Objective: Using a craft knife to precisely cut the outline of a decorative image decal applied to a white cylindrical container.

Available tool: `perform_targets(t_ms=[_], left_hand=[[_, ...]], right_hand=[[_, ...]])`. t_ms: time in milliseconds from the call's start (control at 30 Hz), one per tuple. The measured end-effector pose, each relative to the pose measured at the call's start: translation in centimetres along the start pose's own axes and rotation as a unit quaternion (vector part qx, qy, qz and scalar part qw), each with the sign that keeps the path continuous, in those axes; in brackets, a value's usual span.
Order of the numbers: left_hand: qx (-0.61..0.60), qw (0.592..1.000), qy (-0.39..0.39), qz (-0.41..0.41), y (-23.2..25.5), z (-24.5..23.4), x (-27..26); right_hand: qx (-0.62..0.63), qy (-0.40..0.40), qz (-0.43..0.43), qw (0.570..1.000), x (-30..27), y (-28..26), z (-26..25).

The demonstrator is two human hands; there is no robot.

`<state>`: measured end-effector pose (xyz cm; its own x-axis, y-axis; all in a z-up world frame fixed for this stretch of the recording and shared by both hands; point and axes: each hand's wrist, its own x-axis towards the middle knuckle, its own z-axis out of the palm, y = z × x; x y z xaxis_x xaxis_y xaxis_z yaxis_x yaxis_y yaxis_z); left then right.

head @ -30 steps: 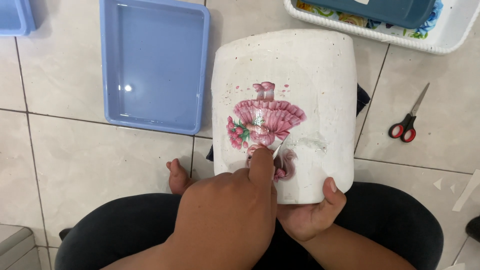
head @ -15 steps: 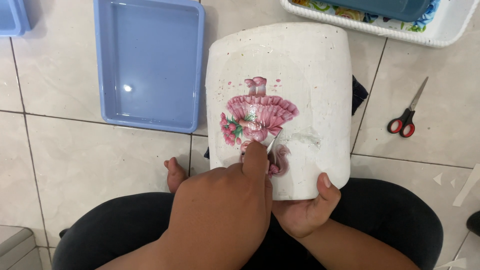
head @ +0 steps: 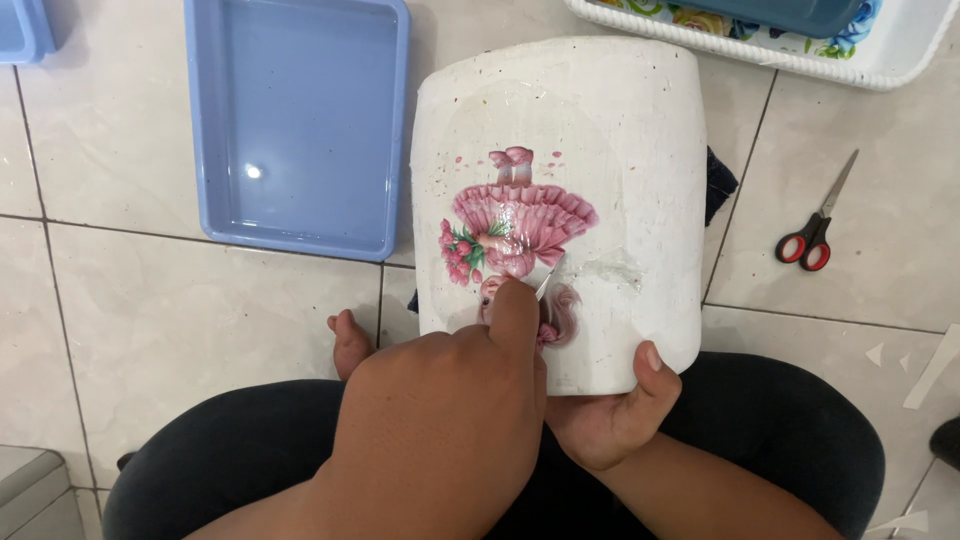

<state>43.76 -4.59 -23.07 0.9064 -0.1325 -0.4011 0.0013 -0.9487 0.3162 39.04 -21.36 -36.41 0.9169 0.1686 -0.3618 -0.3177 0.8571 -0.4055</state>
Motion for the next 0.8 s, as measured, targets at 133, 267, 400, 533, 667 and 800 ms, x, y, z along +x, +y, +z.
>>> perform_targets(t_ms=[133, 267, 400, 533, 667, 800], left_hand=[[-0.005, 1.0, -0.029, -0.009, 0.0, -0.2, 0.0], [-0.011, 0.999, -0.048, -0.006, -0.1, -0.3, 0.1], [-0.016, 0.999, -0.037, -0.007, -0.2, -0.1, 0.0], [-0.038, 0.997, -0.065, 0.0, -0.5, -0.3, 0.0], [-0.042, 0.997, -0.065, 0.005, -0.8, -0.4, -0.1], [-0.026, 0.995, -0.091, 0.012, -0.9, -0.9, 0.1]], right_hand=[[-0.003, 0.002, -0.005, 1.0, 0.0, 0.0, 0.0], [-0.014, 0.008, -0.018, 1.0, 0.1, 0.2, 0.0], [0.001, 0.01, -0.019, 1.0, 0.2, 0.1, 0.0], [-0.012, 0.018, -0.01, 1.0, 0.3, -0.1, 0.5], [0.009, 0.006, 0.019, 1.0, 0.3, -0.6, 0.6], [-0.005, 0.009, 0.005, 1.0, 0.5, -0.3, 1.0]])
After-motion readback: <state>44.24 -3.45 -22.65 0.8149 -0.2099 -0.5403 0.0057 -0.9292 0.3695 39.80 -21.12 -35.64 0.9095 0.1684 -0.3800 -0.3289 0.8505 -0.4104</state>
